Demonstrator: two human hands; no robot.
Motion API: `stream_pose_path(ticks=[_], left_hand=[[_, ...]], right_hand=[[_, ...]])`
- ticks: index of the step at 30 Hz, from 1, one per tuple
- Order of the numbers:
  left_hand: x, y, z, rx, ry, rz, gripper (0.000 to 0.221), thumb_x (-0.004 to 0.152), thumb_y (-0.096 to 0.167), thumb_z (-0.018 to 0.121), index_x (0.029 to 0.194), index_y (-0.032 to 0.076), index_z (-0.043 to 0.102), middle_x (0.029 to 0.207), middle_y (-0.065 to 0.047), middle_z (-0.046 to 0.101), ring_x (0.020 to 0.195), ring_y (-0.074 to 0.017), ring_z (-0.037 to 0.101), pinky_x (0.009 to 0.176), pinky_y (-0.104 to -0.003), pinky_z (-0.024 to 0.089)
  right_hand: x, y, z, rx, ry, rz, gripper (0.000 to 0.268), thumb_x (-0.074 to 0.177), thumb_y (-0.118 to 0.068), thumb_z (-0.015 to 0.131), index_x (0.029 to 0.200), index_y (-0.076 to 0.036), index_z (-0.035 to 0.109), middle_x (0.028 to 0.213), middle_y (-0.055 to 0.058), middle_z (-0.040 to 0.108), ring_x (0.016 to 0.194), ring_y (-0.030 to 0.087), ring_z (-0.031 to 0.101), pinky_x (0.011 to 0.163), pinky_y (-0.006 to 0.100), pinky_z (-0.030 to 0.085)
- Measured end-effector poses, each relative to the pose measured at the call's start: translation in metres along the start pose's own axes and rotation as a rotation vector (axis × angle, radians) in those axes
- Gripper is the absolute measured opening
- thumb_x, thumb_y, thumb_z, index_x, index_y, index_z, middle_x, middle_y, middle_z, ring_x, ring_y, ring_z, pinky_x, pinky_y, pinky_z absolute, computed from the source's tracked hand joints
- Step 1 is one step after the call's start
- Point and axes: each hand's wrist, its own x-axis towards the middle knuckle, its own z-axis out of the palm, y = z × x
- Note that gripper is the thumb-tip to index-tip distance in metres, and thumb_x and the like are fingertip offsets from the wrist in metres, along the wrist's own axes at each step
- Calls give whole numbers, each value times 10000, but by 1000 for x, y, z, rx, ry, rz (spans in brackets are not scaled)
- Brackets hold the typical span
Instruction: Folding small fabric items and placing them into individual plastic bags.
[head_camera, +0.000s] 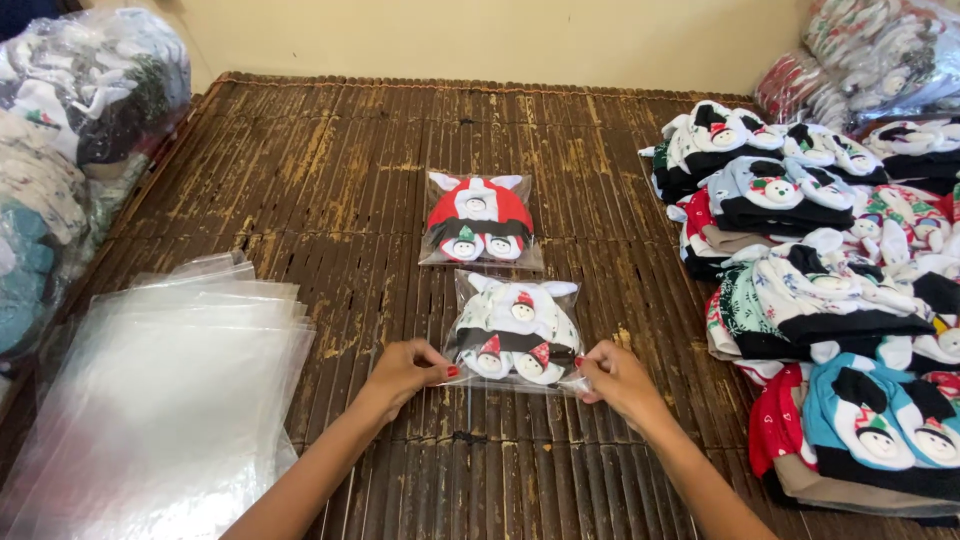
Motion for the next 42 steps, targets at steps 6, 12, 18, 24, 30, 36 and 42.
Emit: stream_pose_path(ticks=[6, 12, 18, 24, 30, 36, 42], left_hand=[[17, 15, -1, -60, -122, -57, 687, 826, 178, 868, 1295, -104, 453, 917, -227, 665, 804, -235, 702, 717, -357, 647], [48, -8, 12, 15, -126, -18, 624, 747, 89, 868, 1286, -43, 582, 842, -167, 687, 709, -203, 674, 552, -297, 627], [44, 31, 17, 126, -23, 178, 525, 740, 83, 900, 1224, 13, 713, 878, -183, 767, 755, -239, 701, 635, -349, 585], [106, 92, 12, 384, 236, 485, 489, 773, 168, 862, 1245, 119, 741, 1029, -186, 779, 927, -404, 734, 788, -491, 563], [177, 116, 1, 240, 416, 524, 438, 828, 70, 798, 1245, 166, 705, 1074, -98, 780, 944, -265, 749, 806, -407, 581], [241, 64, -11, 210, 500, 277, 231, 774, 223, 834, 1003, 249, 823, 922, -1, 793, 882, -192, 745, 791, -335, 555], [230, 64, 0, -42, 493, 455, 240, 791, 194, 826, 1022, 132, 811, 915, -67, 715, 776, -138, 647, 717, -298, 525]], right_hand=[[-27, -50, 6, 72, -21, -30, 547, 908, -72, 687, 1386, 16, 435, 961, 265, 669, 733, 276, 683, 613, 341, 623], [-37, -54, 15, -32, 11, -157, 640, 856, -44, 731, 1446, -114, 492, 952, 201, 659, 785, 227, 656, 672, 332, 568], [-59, -122, 20, -197, 62, -180, 442, 928, 44, 623, 1337, -125, 605, 1113, 285, 697, 980, 387, 763, 803, 450, 629], [19, -165, 37, -265, 176, -445, 318, 950, 14, 589, 1211, -148, 671, 1183, 195, 695, 1043, 363, 729, 839, 467, 574], [108, -190, 73, -235, 257, -515, 389, 903, 93, 529, 1158, -149, 696, 1157, 269, 708, 1061, 437, 712, 921, 495, 553], [130, -177, 86, -190, 230, -322, 495, 917, 40, 490, 1262, -243, 703, 1321, 243, 653, 1152, 383, 685, 960, 480, 538], [138, -174, 78, -116, 202, -306, 500, 924, -39, 547, 1397, -174, 636, 1329, 251, 655, 1150, 392, 681, 940, 482, 550]])
